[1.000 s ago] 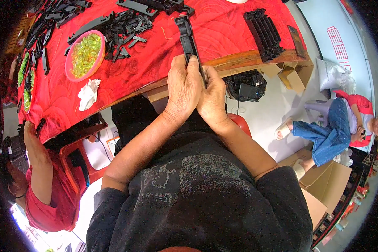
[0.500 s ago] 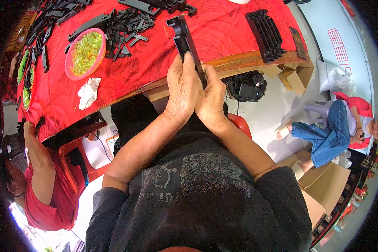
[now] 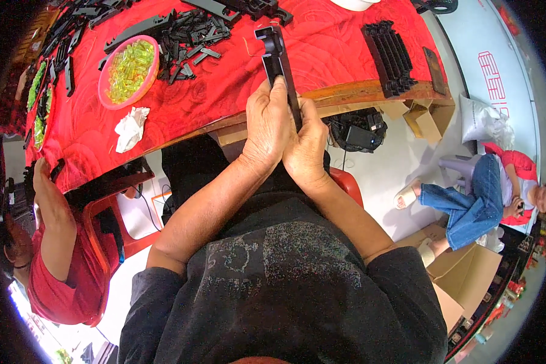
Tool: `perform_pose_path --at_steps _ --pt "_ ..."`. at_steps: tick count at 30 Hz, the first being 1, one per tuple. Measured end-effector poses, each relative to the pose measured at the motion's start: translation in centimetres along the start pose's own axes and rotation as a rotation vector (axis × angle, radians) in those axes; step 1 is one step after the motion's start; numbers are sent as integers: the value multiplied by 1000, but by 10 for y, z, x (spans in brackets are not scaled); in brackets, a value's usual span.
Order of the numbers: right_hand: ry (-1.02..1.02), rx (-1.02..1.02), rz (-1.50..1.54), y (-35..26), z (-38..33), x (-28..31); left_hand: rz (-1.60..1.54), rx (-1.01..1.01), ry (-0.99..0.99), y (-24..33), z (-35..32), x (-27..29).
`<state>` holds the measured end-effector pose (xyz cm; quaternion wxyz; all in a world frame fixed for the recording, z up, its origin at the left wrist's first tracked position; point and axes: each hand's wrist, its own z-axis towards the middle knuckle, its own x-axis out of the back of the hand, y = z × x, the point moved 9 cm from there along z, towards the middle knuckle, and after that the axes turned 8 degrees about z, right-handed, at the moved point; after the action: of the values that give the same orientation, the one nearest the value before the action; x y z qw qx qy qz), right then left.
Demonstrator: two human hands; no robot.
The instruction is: The person assembles plastic components by fitting and pressing pieces into a plastic casing by hand.
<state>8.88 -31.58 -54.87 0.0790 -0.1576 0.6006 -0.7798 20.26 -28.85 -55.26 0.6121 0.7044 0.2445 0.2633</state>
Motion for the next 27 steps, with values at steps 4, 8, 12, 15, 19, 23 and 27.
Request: perform_pose_path --at_steps 4,8,12,15,19,23,27 --pt "-13 -69 47 0 -2 -1 109 -57 15 6 -1 2" --pt "-18 -86 94 2 -4 -2 211 -84 26 18 -2 6" --pt "-39 -56 114 -4 -5 -2 228 -74 12 21 -7 7" --pt "-47 -71 89 -2 -5 0 150 -65 -29 16 -10 2" --pt "-59 -100 170 -4 -4 -1 120 -125 -50 18 -15 0" --pt "-41 -92 179 -6 -4 -3 123 -156 -39 21 -15 2" --pt "-48 -97 184 -6 -4 -3 115 -122 -38 19 -14 2"
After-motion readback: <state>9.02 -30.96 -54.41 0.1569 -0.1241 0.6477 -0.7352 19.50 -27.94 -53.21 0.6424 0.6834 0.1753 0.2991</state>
